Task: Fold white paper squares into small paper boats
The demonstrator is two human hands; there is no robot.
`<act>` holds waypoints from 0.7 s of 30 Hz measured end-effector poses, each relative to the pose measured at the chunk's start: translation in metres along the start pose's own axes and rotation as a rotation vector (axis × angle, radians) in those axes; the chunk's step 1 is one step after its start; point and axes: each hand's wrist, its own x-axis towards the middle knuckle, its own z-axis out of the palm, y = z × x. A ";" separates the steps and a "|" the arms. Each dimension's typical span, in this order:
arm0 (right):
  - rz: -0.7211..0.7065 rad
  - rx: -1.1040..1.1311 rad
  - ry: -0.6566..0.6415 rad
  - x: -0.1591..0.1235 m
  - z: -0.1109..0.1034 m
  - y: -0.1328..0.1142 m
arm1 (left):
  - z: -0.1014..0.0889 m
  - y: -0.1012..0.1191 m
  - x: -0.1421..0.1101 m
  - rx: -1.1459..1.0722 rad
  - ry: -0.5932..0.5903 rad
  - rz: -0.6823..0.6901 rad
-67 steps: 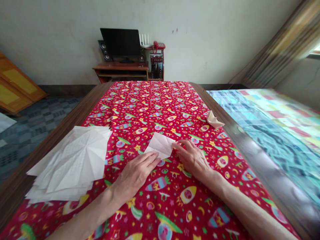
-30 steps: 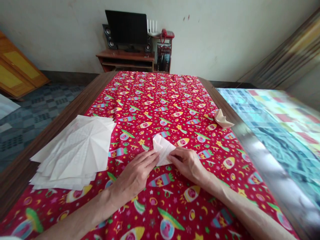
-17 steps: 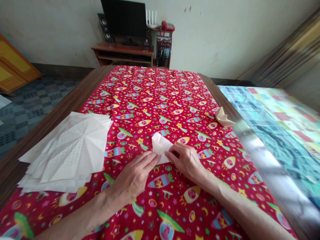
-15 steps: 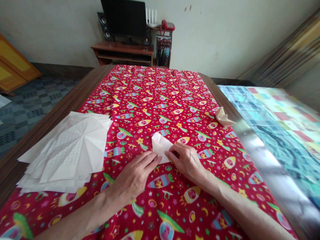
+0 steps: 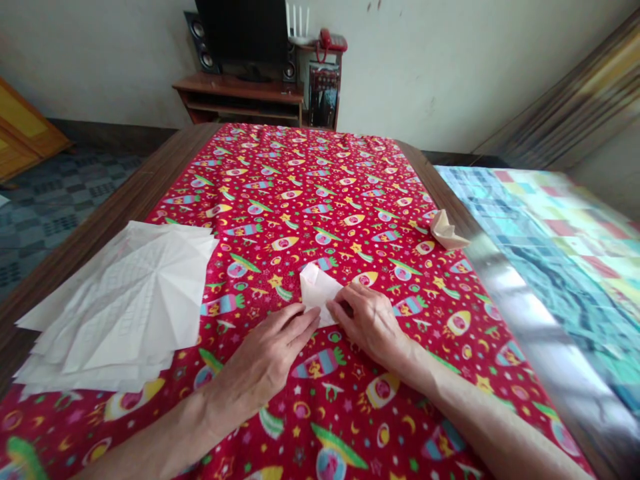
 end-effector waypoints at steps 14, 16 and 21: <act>-0.007 -0.041 0.005 0.001 0.003 0.002 | -0.007 0.003 -0.001 0.167 -0.073 0.042; -0.003 -0.050 0.010 0.001 0.003 0.001 | -0.009 0.004 -0.001 0.196 -0.084 0.053; -0.082 -0.153 0.124 -0.003 -0.002 -0.004 | -0.010 0.006 0.001 0.218 -0.110 0.053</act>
